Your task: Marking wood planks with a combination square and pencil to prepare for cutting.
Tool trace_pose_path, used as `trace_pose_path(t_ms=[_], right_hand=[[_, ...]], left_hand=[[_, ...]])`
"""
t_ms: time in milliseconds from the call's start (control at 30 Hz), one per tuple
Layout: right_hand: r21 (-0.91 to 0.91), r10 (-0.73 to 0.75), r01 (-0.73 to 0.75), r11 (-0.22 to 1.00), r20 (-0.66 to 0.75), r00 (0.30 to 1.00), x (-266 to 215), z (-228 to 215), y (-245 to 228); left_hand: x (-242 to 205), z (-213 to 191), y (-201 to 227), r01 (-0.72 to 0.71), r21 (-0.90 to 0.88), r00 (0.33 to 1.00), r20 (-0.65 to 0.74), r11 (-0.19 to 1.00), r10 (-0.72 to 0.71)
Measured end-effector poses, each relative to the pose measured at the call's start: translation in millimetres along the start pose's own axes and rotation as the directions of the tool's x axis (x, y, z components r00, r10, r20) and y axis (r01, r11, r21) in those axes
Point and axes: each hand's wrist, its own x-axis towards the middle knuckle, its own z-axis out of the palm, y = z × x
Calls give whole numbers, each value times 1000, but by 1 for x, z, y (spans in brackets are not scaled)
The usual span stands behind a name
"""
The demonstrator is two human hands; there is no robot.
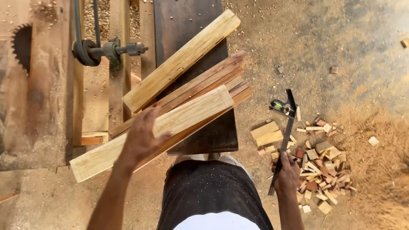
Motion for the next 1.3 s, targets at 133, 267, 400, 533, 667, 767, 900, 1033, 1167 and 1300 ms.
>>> trace_pose_path(t_ms=[133,267,400,533,667,767,900,1033,1167,1300], right_hand=[[-28,-8,6,1000,-63,998,6,-22,10],[-32,-3,0,999,-103,995,8,-22,3],[-9,-11,10,1000,-100,995,12,-25,9],[36,42,-39,999,-115,992,9,-15,13],[2,59,-59,998,-78,995,6,-9,17],[-8,54,-55,998,-87,995,4,3,12],[-9,76,-78,997,-107,991,7,12,9],[-3,63,-63,998,-98,993,11,12,17],[-25,72,-75,997,-131,989,7,12,16],[-35,65,-75,997,-219,973,0,14,12]], left_hand=[[-2,35,-118,212,424,958,87,881,-273],[-19,54,-132,264,541,928,85,799,-364],[-51,88,-132,95,691,977,-201,716,65],[-74,116,-122,159,659,915,-379,735,142],[-73,105,-81,272,662,920,-391,698,13],[-72,103,-82,283,680,923,-386,676,2],[-73,101,-82,295,696,936,-349,654,-51],[-56,79,-77,248,672,952,-303,698,-47],[-3,33,-68,179,435,970,-229,883,-83],[99,0,-98,197,314,971,-194,929,-140]])
